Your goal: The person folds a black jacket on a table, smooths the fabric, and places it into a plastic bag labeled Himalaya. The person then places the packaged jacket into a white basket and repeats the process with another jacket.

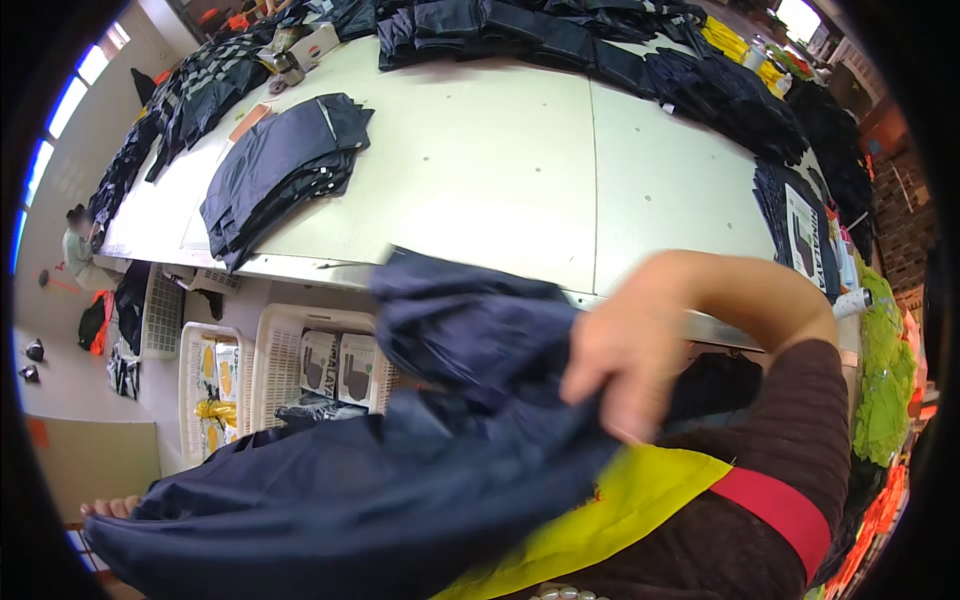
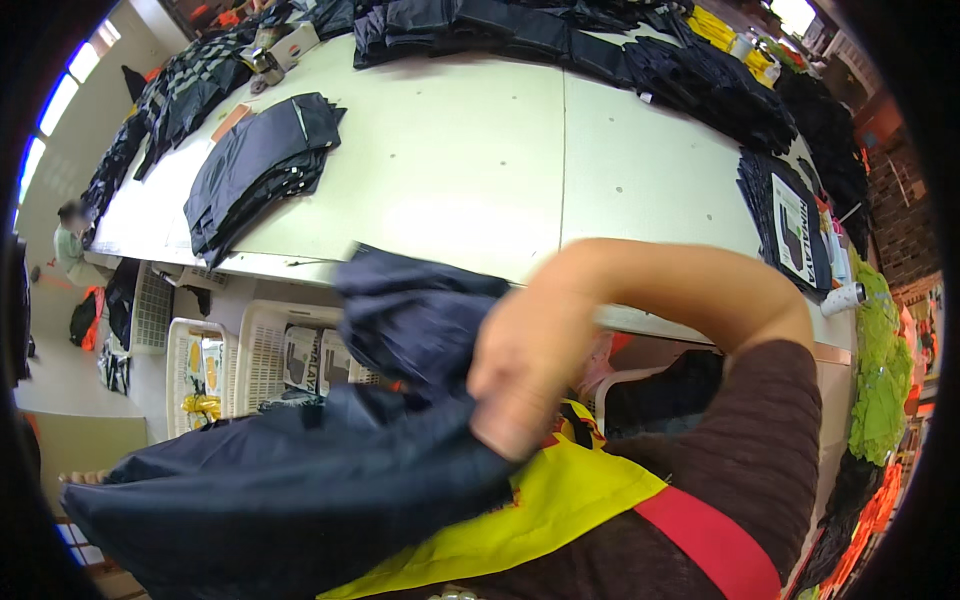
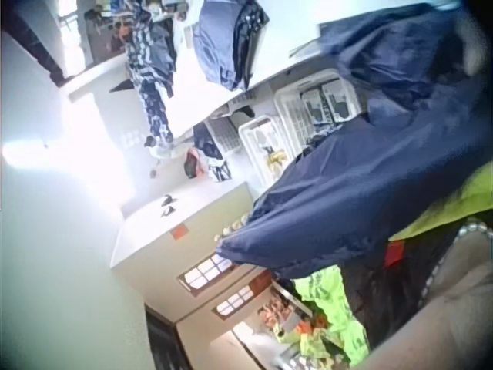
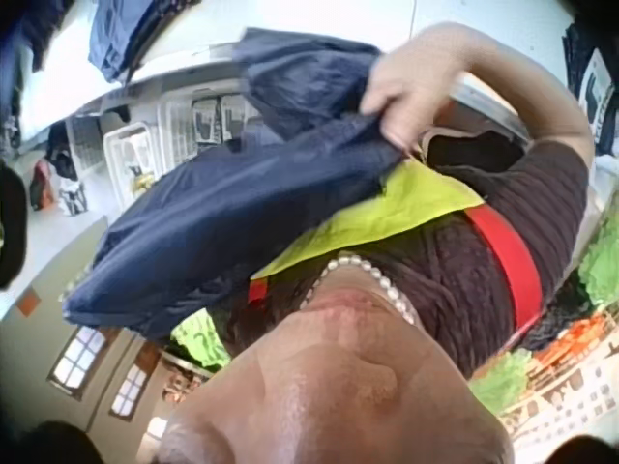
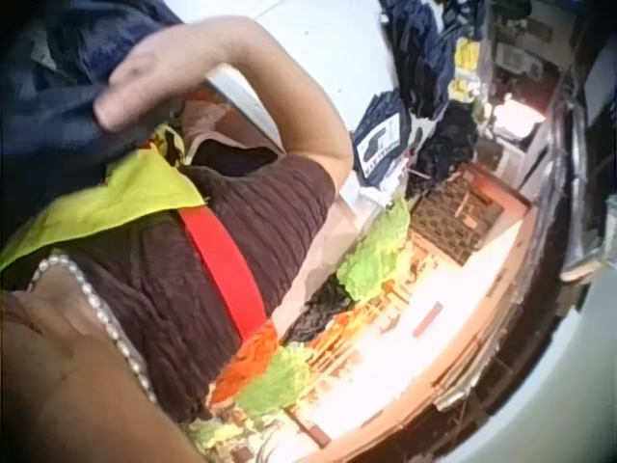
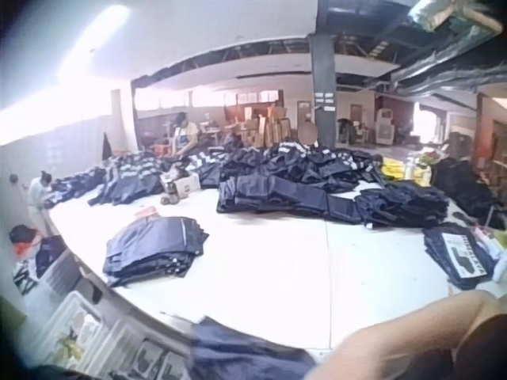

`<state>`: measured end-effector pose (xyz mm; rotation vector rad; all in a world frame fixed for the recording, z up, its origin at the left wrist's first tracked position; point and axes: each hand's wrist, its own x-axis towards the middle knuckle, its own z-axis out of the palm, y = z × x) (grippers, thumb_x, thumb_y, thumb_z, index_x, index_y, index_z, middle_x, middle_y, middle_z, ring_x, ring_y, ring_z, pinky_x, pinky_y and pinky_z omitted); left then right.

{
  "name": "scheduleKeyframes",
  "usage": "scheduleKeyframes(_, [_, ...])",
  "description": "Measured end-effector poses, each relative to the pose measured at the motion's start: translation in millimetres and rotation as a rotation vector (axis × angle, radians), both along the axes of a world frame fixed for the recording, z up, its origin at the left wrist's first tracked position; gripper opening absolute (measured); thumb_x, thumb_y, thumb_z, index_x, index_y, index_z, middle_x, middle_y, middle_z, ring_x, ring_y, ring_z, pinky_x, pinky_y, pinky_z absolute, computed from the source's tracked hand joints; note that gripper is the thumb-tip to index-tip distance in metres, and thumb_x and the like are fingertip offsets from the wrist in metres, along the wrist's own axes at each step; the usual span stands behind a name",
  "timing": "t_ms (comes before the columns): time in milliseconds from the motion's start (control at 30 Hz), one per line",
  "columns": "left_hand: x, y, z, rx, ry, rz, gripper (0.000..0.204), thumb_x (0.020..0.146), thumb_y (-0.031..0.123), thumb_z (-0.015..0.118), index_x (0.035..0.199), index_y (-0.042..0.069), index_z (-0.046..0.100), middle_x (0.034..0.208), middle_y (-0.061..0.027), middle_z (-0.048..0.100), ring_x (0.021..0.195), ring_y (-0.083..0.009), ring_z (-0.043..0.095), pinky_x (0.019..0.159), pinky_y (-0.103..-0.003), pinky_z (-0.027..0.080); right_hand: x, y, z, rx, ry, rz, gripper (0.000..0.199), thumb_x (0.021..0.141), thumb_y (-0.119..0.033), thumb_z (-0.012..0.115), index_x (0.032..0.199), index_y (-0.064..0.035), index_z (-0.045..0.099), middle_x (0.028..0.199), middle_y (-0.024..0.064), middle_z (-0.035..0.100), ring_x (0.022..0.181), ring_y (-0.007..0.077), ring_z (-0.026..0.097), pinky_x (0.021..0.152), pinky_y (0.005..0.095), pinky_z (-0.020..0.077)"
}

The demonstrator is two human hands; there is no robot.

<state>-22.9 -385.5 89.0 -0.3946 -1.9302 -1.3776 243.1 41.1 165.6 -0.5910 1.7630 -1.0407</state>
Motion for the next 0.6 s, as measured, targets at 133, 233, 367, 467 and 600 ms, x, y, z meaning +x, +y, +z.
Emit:
scheduleKeyframes(133, [-31.1,-1.4,38.6,-0.141,0.074,0.098,0.029,0.077,0.028,0.056,0.09,0.002,0.053,0.08,-0.0146,0.053,0.076,-0.0249,0.053,0.065,-0.034,0.039,76.5,16.0,66.7,-0.016,0.263,0.011,0.036,0.082,-0.035,0.065,0.096,-0.0038,0.053,0.072,0.0163,0.06,0.066,0.0337,0.061,0.056,0.0405,0.0481])
scheduleKeyframes(233, [-98.6,100.3,60.5,-0.124,0.121,-0.089,0.036,0.078,0.032,0.057,0.097,0.002,0.052,0.087,-0.0167,0.054,0.083,-0.0268,0.053,0.07,-0.035,0.04,144.4,11.6,122.7,-0.084,0.39,-0.298,0.039,0.081,-0.033,0.064,0.102,-0.0015,0.054,0.074,0.015,0.061,0.067,0.0312,0.062,0.057,0.038,0.05])
scheduleKeyframes(367, [-138.4,199.9,130.5,-0.224,0.246,-0.089,0.045,0.079,0.036,0.057,0.106,0.001,0.052,0.096,-0.0196,0.055,0.092,-0.0292,0.054,0.077,-0.037,0.041,122.9,108.0,138.1,0.255,0.868,-0.572,0.043,0.081,-0.039,0.063,0.101,-0.0018,0.056,0.083,0.0169,0.062,0.076,0.033,0.061,0.065,0.0389,0.0488])
scheduleKeyframes(467, [-171.7,324.7,153.7,-0.287,0.288,-0.146,0.052,0.08,0.04,0.058,0.114,0.001,0.051,0.103,-0.0217,0.057,0.098,-0.0311,0.055,0.082,-0.039,0.042,57.8,243.7,129.3,0.911,1.226,-0.995,0.046,0.081,-0.043,0.062,0.1,-0.002,0.057,0.09,0.0183,0.062,0.082,0.0343,0.06,0.07,0.0396,0.0479])
scheduleKeyframes(600, [-184.6,495.4,139.4,-0.43,0.328,-0.239,0.062,0.081,0.044,0.058,0.123,0.0,0.05,0.112,-0.0246,0.058,0.107,-0.0335,0.055,0.089,-0.041,0.043,46.1,440.1,60.7,1.368,1.413,-1.387,0.051,0.08,-0.05,0.06,0.099,-0.0023,0.058,0.098,0.0202,0.062,0.091,0.0361,0.059,0.078,0.0405,0.0467])
